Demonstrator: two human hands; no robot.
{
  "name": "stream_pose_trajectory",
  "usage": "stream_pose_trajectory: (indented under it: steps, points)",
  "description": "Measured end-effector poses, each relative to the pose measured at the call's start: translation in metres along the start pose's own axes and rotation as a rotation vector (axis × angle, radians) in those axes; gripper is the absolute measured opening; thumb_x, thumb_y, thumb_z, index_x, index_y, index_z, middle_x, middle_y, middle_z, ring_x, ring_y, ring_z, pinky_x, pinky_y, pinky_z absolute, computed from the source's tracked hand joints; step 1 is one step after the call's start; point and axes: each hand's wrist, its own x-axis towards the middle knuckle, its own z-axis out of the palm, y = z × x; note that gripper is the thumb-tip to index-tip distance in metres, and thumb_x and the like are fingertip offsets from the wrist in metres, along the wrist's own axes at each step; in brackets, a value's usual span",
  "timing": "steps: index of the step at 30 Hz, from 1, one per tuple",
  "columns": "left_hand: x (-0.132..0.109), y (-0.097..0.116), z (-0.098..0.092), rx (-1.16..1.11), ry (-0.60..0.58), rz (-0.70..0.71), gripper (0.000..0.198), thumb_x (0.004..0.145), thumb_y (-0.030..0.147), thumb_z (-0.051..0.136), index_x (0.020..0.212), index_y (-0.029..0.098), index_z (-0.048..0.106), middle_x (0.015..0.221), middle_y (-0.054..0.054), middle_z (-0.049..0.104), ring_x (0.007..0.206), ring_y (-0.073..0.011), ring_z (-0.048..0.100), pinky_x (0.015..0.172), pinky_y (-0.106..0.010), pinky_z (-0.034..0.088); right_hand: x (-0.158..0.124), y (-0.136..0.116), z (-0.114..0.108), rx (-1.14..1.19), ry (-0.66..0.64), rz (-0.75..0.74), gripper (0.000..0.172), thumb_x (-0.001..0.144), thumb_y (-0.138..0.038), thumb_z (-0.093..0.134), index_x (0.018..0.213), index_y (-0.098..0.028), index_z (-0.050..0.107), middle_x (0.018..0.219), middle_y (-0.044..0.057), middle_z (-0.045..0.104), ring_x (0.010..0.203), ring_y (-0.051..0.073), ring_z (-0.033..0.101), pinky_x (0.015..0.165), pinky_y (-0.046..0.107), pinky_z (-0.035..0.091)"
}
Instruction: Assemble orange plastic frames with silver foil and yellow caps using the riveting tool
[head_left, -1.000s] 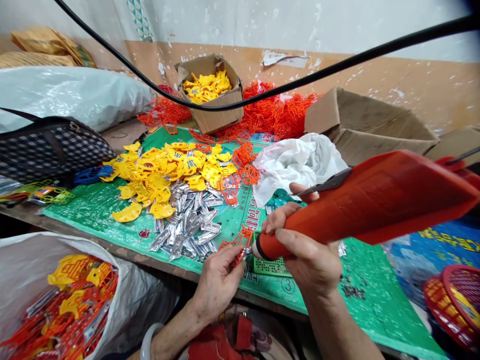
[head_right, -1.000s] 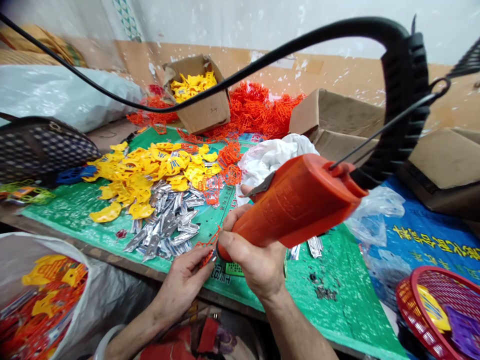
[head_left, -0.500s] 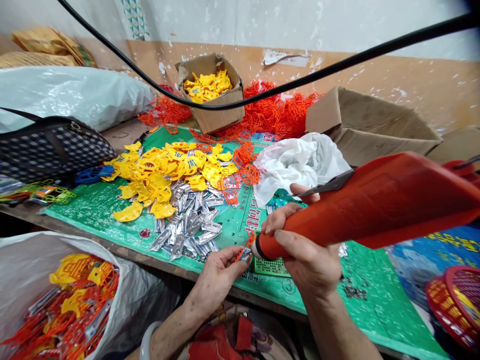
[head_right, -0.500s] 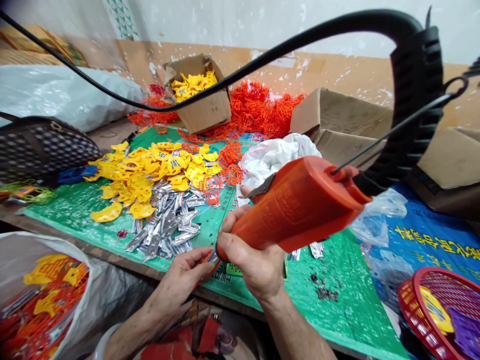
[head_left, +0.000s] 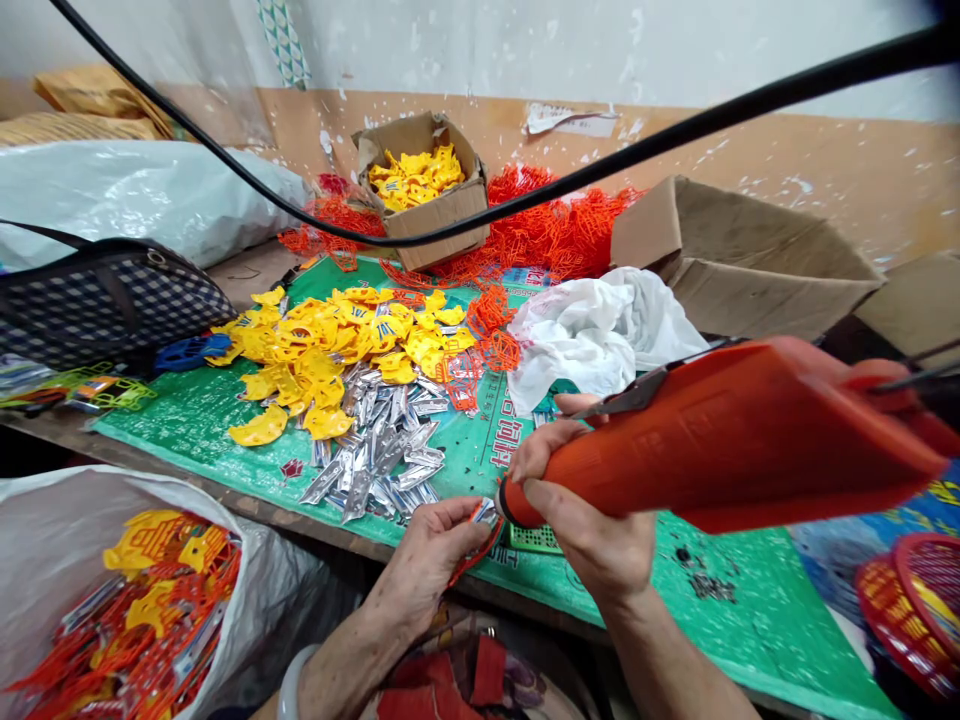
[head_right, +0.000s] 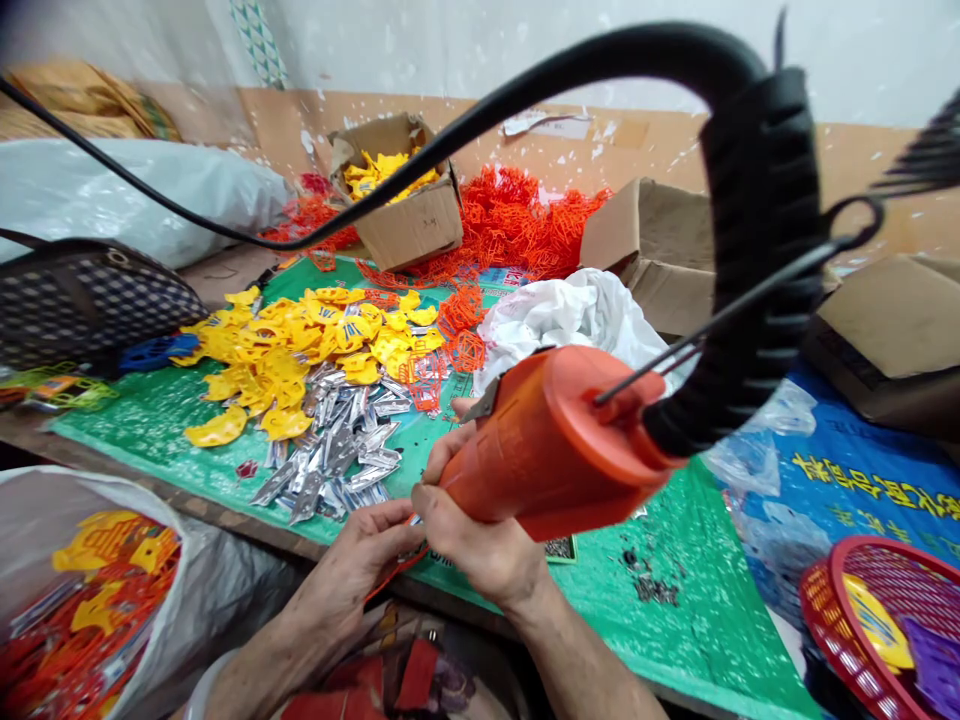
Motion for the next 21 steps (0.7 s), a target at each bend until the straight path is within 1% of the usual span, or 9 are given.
stream_pose_trajectory:
  steps: [4,8,12,15,16,17,18,20,21]
  points:
    - [0.002,-0.003,0.000,-0.113,0.002,-0.039,0.033,0.064,0.033,0.081,0.091,0.013,0.079,0.079,-0.007,0.073,0.070,-0.0172,0.061,0.067,-0.026,0.043,-0.001,0.007,-0.004,-0.055,-0.025,0.009,0.038,0.069,-0.023,0.071,0.103,-0.031,0.060,0.072,-0.002,0.057,0.074,0.021,0.060,0.073,0.043,0.054]
    - [0.003,-0.004,0.001,-0.184,-0.001,-0.048,0.030,0.064,0.029,0.082,0.090,0.014,0.079,0.080,-0.007,0.075,0.072,-0.0165,0.061,0.070,-0.025,0.044,-0.001,0.012,-0.005,-0.060,-0.036,0.011,0.034,0.068,-0.023,0.070,0.100,-0.030,0.061,0.069,-0.003,0.055,0.072,0.020,0.059,0.070,0.042,0.055]
    - [0.002,0.002,0.005,-0.196,0.030,-0.054,0.028,0.063,0.025,0.081,0.089,0.014,0.079,0.077,-0.006,0.074,0.070,-0.0164,0.061,0.069,-0.026,0.046,0.002,0.011,-0.004,-0.033,-0.036,0.003,0.029,0.068,-0.024,0.070,0.095,-0.029,0.061,0.069,-0.003,0.055,0.069,0.019,0.058,0.070,0.041,0.054]
    - [0.001,0.010,0.008,-0.191,0.043,-0.050,0.027,0.062,0.025,0.082,0.087,0.015,0.079,0.075,-0.005,0.074,0.068,-0.0147,0.061,0.067,-0.024,0.047,0.005,0.006,-0.010,-0.018,0.023,-0.018,0.025,0.068,-0.025,0.071,0.091,-0.028,0.062,0.072,-0.003,0.056,0.067,0.017,0.057,0.073,0.042,0.054]
    - [0.001,0.012,0.009,-0.184,0.046,-0.048,0.027,0.062,0.026,0.083,0.086,0.015,0.079,0.073,-0.004,0.073,0.064,-0.0129,0.059,0.064,-0.023,0.047,0.007,0.005,-0.014,-0.027,0.052,-0.026,0.023,0.068,-0.025,0.070,0.089,-0.027,0.062,0.072,-0.003,0.056,0.066,0.016,0.057,0.073,0.042,0.054]
    - [0.001,0.014,0.009,-0.172,0.056,-0.047,0.027,0.061,0.028,0.084,0.085,0.015,0.079,0.069,-0.002,0.071,0.057,-0.0097,0.056,0.059,-0.020,0.046,0.008,0.004,-0.019,-0.046,0.080,-0.031,0.020,0.069,-0.024,0.070,0.087,-0.026,0.062,0.072,-0.003,0.057,0.066,0.016,0.057,0.073,0.042,0.054]
    - [0.001,0.015,0.008,-0.156,0.078,-0.046,0.028,0.060,0.029,0.084,0.084,0.015,0.079,0.064,0.000,0.069,0.049,-0.0060,0.049,0.051,-0.017,0.041,0.010,0.003,-0.025,-0.070,0.101,-0.032,0.018,0.069,-0.024,0.070,0.085,-0.025,0.063,0.071,-0.002,0.057,0.066,0.017,0.057,0.072,0.042,0.053]
    - [0.001,0.015,0.005,-0.119,0.137,-0.042,0.031,0.058,0.032,0.086,0.084,0.016,0.079,0.056,0.004,0.062,0.038,-0.0004,0.033,0.038,-0.014,0.027,0.011,0.004,-0.036,-0.121,0.141,-0.029,0.017,0.068,-0.023,0.071,0.083,-0.023,0.064,0.068,-0.003,0.057,0.064,0.017,0.057,0.068,0.041,0.053]
    - [0.002,0.014,0.004,-0.105,0.161,-0.038,0.032,0.058,0.032,0.086,0.085,0.017,0.078,0.054,0.006,0.060,0.036,0.0010,0.027,0.035,-0.013,0.020,0.011,0.005,-0.041,-0.140,0.167,-0.028,0.018,0.067,-0.022,0.071,0.083,-0.023,0.064,0.066,-0.003,0.057,0.062,0.017,0.057,0.066,0.040,0.052]
